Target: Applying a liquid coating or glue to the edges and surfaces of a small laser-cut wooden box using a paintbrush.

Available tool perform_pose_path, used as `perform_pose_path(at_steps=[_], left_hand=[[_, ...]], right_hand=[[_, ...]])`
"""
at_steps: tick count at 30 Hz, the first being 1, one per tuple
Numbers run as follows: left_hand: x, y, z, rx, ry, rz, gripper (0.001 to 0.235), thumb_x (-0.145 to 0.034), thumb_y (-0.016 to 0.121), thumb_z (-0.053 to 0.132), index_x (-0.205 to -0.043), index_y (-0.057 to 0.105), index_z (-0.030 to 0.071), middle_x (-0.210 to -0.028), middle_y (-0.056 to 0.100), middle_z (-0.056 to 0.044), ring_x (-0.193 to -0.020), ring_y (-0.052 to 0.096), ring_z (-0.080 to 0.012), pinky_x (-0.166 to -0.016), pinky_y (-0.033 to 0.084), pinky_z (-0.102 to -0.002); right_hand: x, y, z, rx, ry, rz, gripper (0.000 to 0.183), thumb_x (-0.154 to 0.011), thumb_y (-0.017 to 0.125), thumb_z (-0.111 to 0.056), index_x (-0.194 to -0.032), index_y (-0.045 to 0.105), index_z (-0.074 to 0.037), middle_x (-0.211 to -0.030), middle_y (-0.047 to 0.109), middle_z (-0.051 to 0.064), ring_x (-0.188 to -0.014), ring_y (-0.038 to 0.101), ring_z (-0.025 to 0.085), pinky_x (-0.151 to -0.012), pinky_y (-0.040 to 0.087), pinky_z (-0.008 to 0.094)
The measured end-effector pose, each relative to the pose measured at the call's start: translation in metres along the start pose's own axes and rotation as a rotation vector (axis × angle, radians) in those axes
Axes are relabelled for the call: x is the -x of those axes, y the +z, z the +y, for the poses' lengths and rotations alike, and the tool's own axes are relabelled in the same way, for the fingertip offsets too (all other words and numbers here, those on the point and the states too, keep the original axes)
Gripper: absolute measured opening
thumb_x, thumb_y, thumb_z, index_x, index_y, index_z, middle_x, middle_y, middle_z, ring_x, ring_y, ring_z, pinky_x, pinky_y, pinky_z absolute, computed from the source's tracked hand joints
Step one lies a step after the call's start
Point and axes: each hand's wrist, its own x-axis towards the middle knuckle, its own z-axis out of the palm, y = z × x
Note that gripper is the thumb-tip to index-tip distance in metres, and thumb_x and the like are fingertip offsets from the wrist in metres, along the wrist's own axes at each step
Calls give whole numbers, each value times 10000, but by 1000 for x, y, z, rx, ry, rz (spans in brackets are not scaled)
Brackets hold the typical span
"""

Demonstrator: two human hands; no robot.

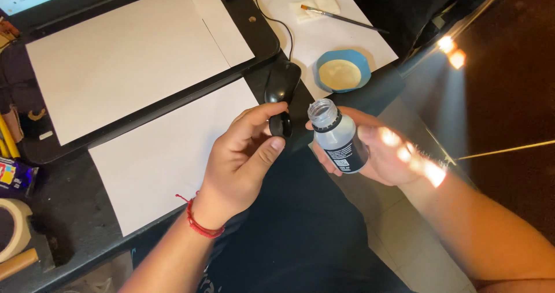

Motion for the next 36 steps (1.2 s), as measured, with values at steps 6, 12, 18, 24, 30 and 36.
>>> perform_pose_path(at_steps=[6, 12, 18, 24, 30, 36], left_hand=[[15, -6, 3, 430, -20, 9, 300, -990, 641, 94, -1270, 536, 83, -1017, 660, -36, -921, 599, -109, -836, 491, -273], [9, -22, 34, -221, 147, -74, 276, -958, 642, 194, -1191, 611, 50, -962, 585, -60, -880, 597, -189, -834, 511, -302], [6, -21, 54, -389, 300, -156, 323, -975, 601, 196, -1217, 590, -16, -1117, 624, -151, -959, 666, -257, -895, 551, -336], [9, -14, 56, -528, 319, -176, 428, -1025, 430, 332, -1243, 535, -20, -1040, 605, -155, -898, 632, -283, -819, 536, -362], [8, -12, 62, -713, 292, -185, 449, -995, 466, 378, -1165, 559, -27, -1106, 656, -148, -915, 643, -303, -756, 550, -408], [3, -13, 73, -635, 222, -149, 494, -971, 464, 407, -1136, 602, -38, -1010, 670, -143, -841, 676, -273, -738, 554, -357]], right_hand=[[7, 10, 14, 214, 59, 142, 640, -922, 625, -522, -1293, 477, -21, -1003, 629, 147, -868, 640, 196, -679, 564, 309], [5, 21, 7, 764, 73, 172, 594, -905, 519, -534, -1272, 550, -67, -1067, 627, 14, -895, 600, 124, -771, 493, 271], [11, 31, 4, 963, -49, 227, 599, -896, 529, -525, -1267, 558, -55, -1100, 677, 43, -870, 668, 148, -732, 515, 272], [17, 32, 9, 1089, -209, 249, 579, -893, 583, -468, -1257, 547, -19, -1174, 687, 99, -947, 717, 207, -795, 553, 305], [21, 36, 13, 1330, -398, 286, 565, -837, 781, -306, -1272, 566, -15, -1200, 680, 135, -1054, 689, 277, -937, 554, 393], [23, 44, 7, 1577, -651, 421, 579, -889, 827, -305, -1287, 532, -4, -1137, 661, 156, -988, 685, 299, -899, 592, 456]])
